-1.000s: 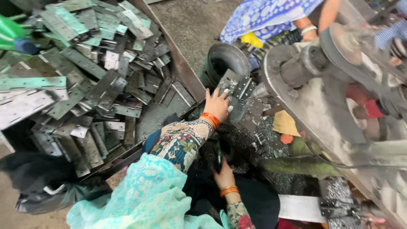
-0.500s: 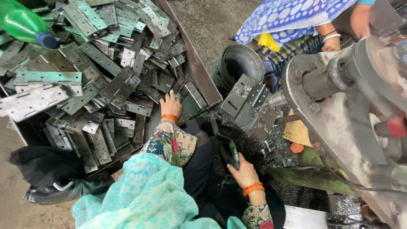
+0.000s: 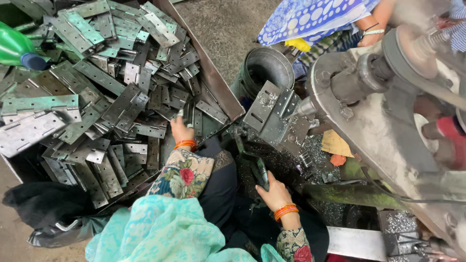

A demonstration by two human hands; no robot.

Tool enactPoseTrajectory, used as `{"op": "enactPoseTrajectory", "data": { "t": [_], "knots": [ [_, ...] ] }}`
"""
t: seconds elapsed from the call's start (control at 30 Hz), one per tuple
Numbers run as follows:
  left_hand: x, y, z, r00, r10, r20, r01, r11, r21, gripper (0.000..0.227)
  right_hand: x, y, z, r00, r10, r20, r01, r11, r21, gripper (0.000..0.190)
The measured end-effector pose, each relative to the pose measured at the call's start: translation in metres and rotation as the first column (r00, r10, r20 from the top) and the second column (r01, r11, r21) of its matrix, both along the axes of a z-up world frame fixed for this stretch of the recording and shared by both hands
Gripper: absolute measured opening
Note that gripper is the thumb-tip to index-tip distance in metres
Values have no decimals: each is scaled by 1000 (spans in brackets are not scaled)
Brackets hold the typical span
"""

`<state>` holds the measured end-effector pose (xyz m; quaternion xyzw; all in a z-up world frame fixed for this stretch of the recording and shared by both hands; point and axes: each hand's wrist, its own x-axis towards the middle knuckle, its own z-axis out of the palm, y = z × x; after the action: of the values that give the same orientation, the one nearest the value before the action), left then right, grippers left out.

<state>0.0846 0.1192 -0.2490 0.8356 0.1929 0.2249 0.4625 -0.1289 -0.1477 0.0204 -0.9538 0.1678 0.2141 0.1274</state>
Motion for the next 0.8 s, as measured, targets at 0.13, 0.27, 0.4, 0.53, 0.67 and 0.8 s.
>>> {"op": "enactPoseTrajectory", "data": {
  "t": [0.13, 0.27, 0.4, 0.53, 0.67, 0.8],
  "knots": [
    [-21, 34, 30, 997, -1, -74, -18, 964, -266, 44, -4, -2, -3, 1000, 6, 17, -6, 1000, 14, 82],
    [-34, 48, 100, 992, -81, 101, 103, 964, -244, 52, -7, -1, -5, 999, 33, 42, -33, 999, 11, 80],
    [-39, 21, 169, 944, -246, 220, 297, 923, -244, 47, -10, 0, -2, 998, 28, 55, -30, 999, 31, 78],
    [-33, -51, 200, 862, -396, 315, 506, 698, -507, 60, -11, 3, 2, 997, 19, 78, -23, 998, 52, 78],
    [-29, -129, 203, 779, -526, 342, 594, 441, -673, 63, -12, 3, 5, 998, -4, 61, 0, 997, 73, 77],
    [-53, -157, 201, 800, -596, 69, 596, 774, -216, 46, -13, 2, 1, 998, -12, 61, 8, 998, 60, 76]
  ]
}}
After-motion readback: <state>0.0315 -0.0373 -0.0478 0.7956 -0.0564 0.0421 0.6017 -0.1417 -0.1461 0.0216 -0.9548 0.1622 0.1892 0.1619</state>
